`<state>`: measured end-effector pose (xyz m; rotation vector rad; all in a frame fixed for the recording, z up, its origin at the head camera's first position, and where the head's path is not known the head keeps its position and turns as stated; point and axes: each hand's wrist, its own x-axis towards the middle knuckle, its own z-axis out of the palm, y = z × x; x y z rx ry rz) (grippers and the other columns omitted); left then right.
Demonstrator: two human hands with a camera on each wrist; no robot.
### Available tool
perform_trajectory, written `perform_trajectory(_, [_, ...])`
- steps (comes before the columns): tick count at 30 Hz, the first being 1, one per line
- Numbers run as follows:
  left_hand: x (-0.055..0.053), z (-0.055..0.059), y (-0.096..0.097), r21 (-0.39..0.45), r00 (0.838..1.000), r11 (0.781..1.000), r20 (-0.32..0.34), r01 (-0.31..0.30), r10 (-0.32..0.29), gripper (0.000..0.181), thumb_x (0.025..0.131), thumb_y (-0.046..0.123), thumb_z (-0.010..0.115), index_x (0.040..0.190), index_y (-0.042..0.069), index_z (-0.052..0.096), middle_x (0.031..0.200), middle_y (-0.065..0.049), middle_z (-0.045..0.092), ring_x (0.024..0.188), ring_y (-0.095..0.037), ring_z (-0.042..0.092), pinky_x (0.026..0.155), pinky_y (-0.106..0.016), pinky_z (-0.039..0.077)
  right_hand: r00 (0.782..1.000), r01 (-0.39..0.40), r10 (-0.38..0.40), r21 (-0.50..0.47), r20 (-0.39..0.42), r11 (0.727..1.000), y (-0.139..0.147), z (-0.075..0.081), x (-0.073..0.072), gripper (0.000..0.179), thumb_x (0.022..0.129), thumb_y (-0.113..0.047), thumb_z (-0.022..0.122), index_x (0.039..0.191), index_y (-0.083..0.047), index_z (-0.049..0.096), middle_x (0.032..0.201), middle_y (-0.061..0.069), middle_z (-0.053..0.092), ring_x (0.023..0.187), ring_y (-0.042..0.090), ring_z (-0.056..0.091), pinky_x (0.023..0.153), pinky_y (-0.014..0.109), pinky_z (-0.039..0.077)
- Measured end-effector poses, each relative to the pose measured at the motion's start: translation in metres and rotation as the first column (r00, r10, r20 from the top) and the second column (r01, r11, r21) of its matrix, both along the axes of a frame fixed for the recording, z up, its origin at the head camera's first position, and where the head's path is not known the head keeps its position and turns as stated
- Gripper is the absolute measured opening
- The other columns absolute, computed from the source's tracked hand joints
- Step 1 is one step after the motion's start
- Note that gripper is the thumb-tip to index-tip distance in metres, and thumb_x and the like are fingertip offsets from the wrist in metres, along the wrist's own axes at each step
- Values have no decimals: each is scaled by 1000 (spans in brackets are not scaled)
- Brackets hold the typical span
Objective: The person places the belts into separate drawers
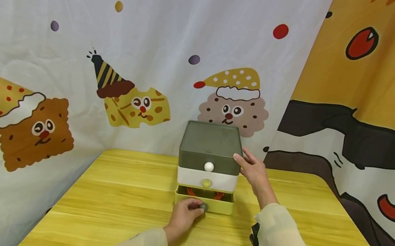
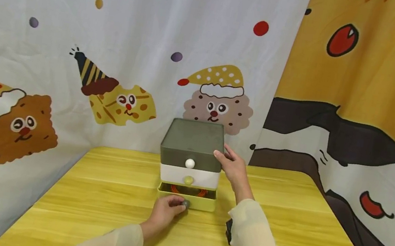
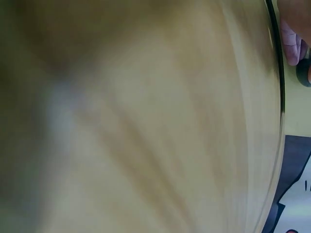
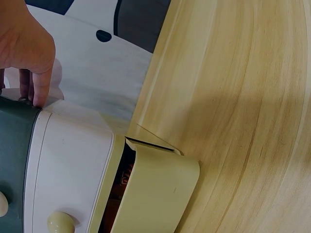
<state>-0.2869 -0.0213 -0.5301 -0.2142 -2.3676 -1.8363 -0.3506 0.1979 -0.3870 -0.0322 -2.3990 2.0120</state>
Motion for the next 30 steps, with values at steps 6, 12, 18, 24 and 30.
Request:
perform_trajectory(6, [-10,-1,1,30,1000,1000,14,6,-7,13,85,-1,75,97,-1,73,91,-6,70,84,-15,60,71,-25,53,1000,8,-8,8,9,1000,0,0,1,76,92,-49,67,157,-29,31,161,19,22,142,33,35,110,46,36])
perform_trajectory(12, [-20,-1,0,-6,1000,1000,-8,-17,17,12,84,-1,76,96,-1,74,91,-6,70,84,-15,61,75,-29,52,1000,2,-2,-3,8,1000,-1,0,1,76,93,-48,67,157,-28,31,160,19,23,142,33,34,110,46,36])
perform_trajectory(18, [-27,-1,0,-23,1000,1000,-15,-20,20,11,84,0,76,95,-1,74,90,-6,71,84,-16,61,77,-31,52,1000,-10,10,-2,-3,1000,0,0,1,76,94,-46,66,157,-26,30,159,20,25,142,33,35,110,46,36])
perform_trajectory(24, [-32,-1,3,-35,999,999,-28,-36,35,13,84,1,77,96,-1,75,90,-6,71,84,-16,62,76,-31,52,1000,-6,6,-1,5,1000,-1,2,2,76,93,-47,67,157,-28,30,159,20,25,141,32,36,110,45,36])
perform_trajectory(30, [-36,0,4,-36,999,998,-24,-47,46,12,84,1,77,96,0,75,89,-5,71,83,-16,62,75,-30,53,1000,1,-1,-5,8,1000,-1,2,1,74,93,-46,67,156,-28,32,159,20,26,141,32,36,110,45,37])
